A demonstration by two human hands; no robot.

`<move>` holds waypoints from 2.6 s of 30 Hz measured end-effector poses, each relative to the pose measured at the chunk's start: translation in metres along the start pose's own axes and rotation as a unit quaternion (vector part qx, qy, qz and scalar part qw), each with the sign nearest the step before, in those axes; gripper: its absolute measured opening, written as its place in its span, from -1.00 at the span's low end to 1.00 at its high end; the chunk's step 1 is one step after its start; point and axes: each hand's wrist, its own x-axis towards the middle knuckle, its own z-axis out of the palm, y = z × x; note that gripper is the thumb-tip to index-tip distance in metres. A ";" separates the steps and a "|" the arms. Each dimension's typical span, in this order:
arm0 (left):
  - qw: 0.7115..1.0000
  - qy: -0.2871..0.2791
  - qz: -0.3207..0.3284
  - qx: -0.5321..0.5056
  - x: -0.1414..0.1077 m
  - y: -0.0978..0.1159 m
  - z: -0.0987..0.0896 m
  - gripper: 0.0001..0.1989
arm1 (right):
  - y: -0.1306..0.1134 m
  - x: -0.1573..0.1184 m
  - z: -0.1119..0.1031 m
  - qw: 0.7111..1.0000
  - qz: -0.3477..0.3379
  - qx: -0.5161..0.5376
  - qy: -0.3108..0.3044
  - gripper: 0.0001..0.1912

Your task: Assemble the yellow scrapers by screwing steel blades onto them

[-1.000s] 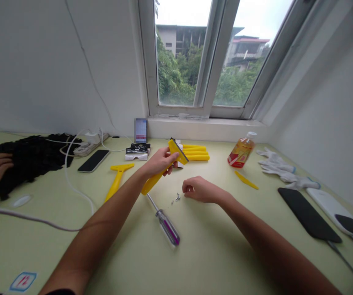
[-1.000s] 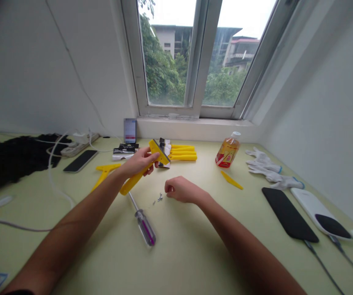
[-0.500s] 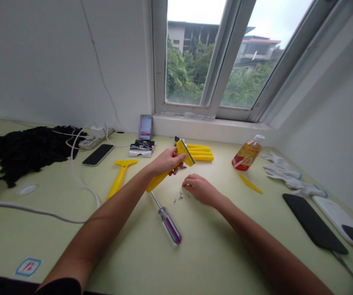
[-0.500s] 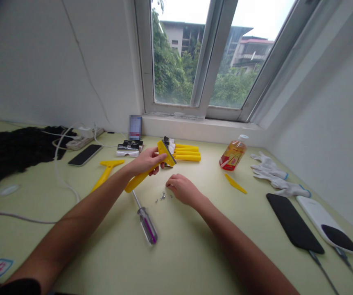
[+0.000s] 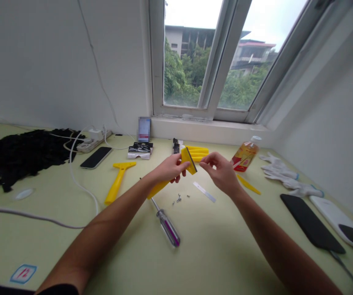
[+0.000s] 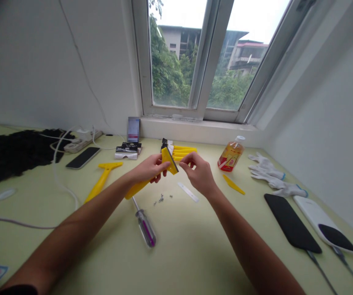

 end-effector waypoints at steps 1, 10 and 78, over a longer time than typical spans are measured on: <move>1.000 -0.003 -0.001 0.014 -0.001 0.001 0.005 -0.77 | -0.007 0.000 -0.002 1.000 -0.011 0.010 0.022 -0.85; 0.997 -0.001 0.035 0.065 -0.008 0.004 0.030 -0.67 | -0.024 -0.012 0.010 0.998 -0.030 -0.025 0.056 -0.86; 0.988 -0.142 -0.047 -0.031 -0.016 0.016 0.032 -0.57 | -0.020 -0.003 -0.011 0.973 0.056 0.136 -0.179 -0.72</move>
